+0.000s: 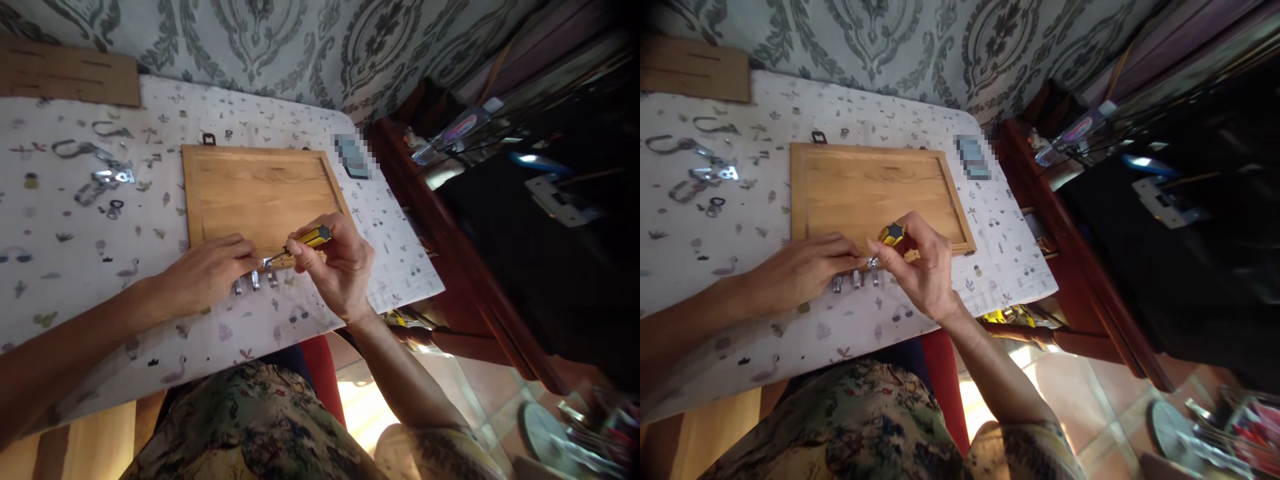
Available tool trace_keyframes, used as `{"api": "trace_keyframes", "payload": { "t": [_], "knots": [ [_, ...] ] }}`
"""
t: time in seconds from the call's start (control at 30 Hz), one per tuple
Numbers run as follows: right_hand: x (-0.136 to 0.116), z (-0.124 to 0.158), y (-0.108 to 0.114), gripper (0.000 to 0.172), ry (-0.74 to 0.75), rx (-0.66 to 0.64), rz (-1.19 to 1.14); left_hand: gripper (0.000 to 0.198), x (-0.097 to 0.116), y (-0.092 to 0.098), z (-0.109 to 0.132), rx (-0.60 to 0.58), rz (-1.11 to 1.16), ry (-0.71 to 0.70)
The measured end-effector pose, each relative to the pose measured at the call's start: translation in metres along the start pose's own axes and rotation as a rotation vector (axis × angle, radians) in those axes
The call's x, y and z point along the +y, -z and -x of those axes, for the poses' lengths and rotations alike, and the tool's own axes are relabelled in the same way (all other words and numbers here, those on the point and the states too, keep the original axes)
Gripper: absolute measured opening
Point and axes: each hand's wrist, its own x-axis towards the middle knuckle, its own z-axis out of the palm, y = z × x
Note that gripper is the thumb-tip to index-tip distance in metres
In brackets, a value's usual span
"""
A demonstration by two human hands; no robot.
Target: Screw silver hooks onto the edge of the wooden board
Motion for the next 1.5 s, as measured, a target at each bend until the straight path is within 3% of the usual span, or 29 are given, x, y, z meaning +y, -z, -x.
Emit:
{"api": "trace_keyframes", "payload": {
  "t": [0.2, 0.4, 0.77, 1.2, 1.5],
  "knots": [
    [-0.001, 0.006, 0.009, 0.02, -0.054, -0.024, -0.042, 0.033, 0.0, 0.0, -0.001, 0.013, -0.006, 0.008],
    [-0.005, 0.016, 0.018, 0.014, 0.011, 0.113, -0.002, 0.039, 0.001, 0.0, -0.001, 0.005, -0.016, 0.01],
    [0.003, 0.017, 0.015, 0.017, -0.039, 0.015, -0.031, 0.041, 0.006, 0.004, -0.004, -0.04, -0.012, 0.068],
    [0.003, 0.02, 0.019, 0.018, 0.027, 0.016, 0.001, 0.049, 0.007, 0.004, -0.004, -0.046, -0.049, 0.053],
    [0.007, 0.018, 0.018, 0.019, 0.031, -0.003, 0.032, 0.041, 0.009, 0.004, -0.004, -0.025, -0.017, 0.045]
  ]
}}
